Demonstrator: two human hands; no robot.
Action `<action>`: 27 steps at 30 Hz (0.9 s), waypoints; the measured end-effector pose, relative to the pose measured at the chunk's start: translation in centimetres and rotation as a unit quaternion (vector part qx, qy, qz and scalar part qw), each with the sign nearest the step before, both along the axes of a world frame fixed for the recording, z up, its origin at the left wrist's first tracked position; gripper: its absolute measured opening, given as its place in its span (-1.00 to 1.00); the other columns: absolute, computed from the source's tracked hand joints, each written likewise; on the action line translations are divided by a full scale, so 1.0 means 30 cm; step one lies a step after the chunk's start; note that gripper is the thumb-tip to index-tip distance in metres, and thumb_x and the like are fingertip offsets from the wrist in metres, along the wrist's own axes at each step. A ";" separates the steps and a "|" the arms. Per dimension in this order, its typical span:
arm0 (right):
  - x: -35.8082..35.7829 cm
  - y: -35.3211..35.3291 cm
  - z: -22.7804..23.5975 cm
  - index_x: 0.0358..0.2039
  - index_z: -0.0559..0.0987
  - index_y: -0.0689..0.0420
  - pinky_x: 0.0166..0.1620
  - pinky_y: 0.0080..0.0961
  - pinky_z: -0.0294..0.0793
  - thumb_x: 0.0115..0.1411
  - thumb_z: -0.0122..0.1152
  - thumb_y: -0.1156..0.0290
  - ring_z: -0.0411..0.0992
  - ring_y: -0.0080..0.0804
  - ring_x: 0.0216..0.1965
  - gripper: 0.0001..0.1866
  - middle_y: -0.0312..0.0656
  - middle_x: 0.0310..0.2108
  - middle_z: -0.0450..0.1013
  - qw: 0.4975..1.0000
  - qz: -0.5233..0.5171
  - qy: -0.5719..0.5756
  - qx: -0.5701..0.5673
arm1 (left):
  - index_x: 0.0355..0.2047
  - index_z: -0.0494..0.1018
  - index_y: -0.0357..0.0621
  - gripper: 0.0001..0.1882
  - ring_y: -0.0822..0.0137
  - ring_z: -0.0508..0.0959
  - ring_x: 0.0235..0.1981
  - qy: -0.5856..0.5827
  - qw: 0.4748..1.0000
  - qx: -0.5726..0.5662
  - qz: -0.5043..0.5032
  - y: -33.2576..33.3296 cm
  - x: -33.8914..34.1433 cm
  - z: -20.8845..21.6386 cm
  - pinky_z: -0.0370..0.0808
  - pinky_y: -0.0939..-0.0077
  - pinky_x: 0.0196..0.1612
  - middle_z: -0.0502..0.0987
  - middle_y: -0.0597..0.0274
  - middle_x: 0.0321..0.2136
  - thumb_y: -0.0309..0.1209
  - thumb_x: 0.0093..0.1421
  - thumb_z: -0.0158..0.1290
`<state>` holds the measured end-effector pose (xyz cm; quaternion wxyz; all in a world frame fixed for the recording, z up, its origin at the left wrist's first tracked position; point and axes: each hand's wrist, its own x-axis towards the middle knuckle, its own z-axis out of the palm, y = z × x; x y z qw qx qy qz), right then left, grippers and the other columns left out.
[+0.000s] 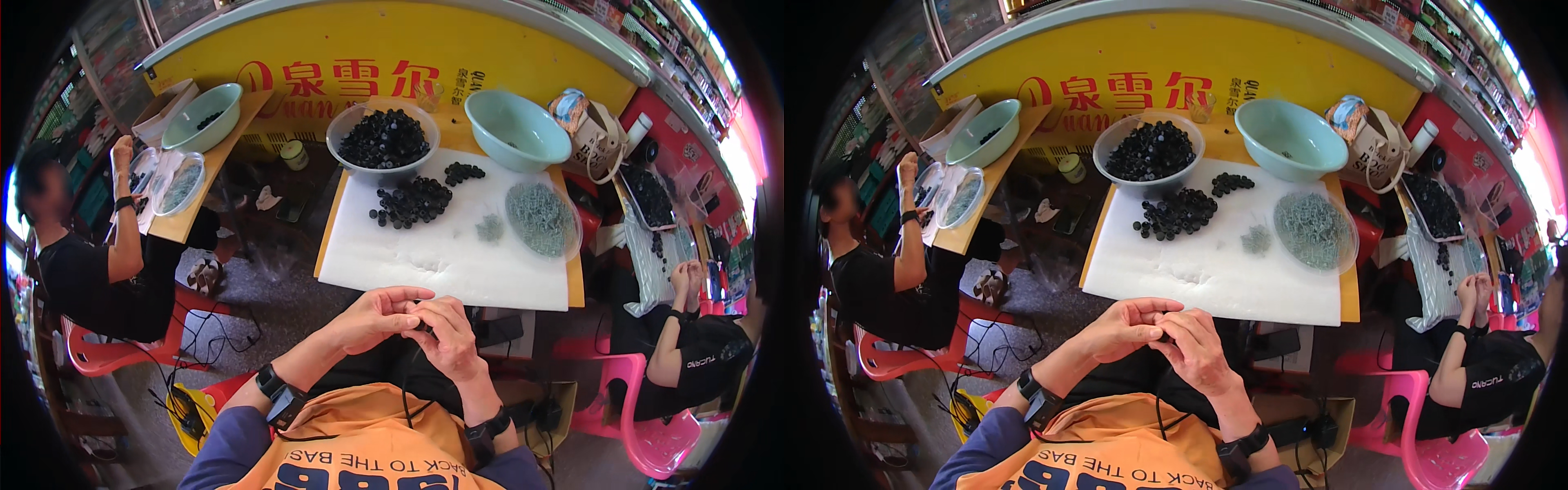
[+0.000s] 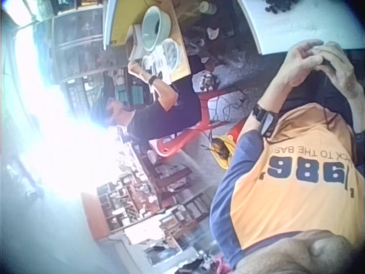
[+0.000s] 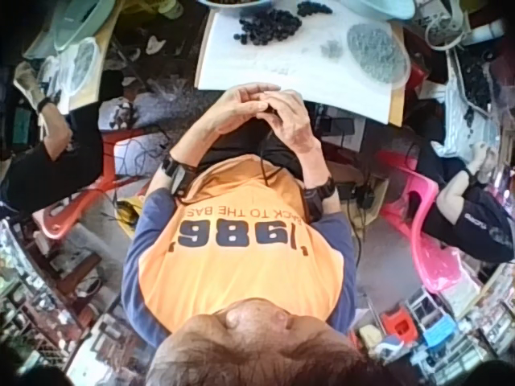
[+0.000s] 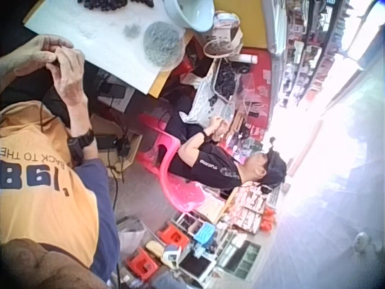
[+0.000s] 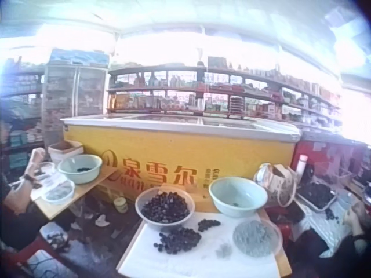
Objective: The person is assembling small white inserts into black plastic base components by hand at a table.
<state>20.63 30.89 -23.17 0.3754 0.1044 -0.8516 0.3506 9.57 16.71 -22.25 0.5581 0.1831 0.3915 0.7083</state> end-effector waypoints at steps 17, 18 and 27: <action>0.019 -0.066 0.126 -0.12 0.52 0.34 0.03 -0.53 0.40 0.17 0.33 0.23 0.39 -0.40 -0.10 -0.57 -0.15 -0.18 0.43 0.650 0.320 -0.124 -0.678 | -0.07 0.57 -0.12 -0.60 0.33 0.56 -0.18 0.532 0.831 0.109 0.119 -0.032 -0.001 0.246 0.53 0.54 -0.21 0.57 0.10 -0.15 -0.63 0.04 0.23; 0.017 -0.071 0.130 -0.11 0.51 0.35 0.05 -0.51 0.42 0.16 0.33 0.21 0.39 -0.39 -0.09 -0.54 -0.14 -0.17 0.42 0.641 0.323 -0.128 -0.685 | -0.07 0.57 -0.12 -0.60 0.33 0.56 -0.18 0.532 0.830 0.112 0.123 -0.035 -0.009 0.247 0.53 0.54 -0.21 0.57 0.10 -0.15 -0.63 0.04 0.23; -0.034 -0.041 0.080 -0.08 0.46 0.19 0.18 -0.32 0.31 0.19 0.26 0.06 0.33 -0.37 0.05 -0.52 -0.26 -0.13 0.39 0.528 0.371 -0.129 -0.753 | -0.17 0.54 -0.21 -0.69 0.26 0.58 -0.41 0.603 0.777 0.130 0.124 0.040 -0.083 0.248 0.54 0.48 -0.33 0.59 0.12 -0.29 -0.52 0.02 0.25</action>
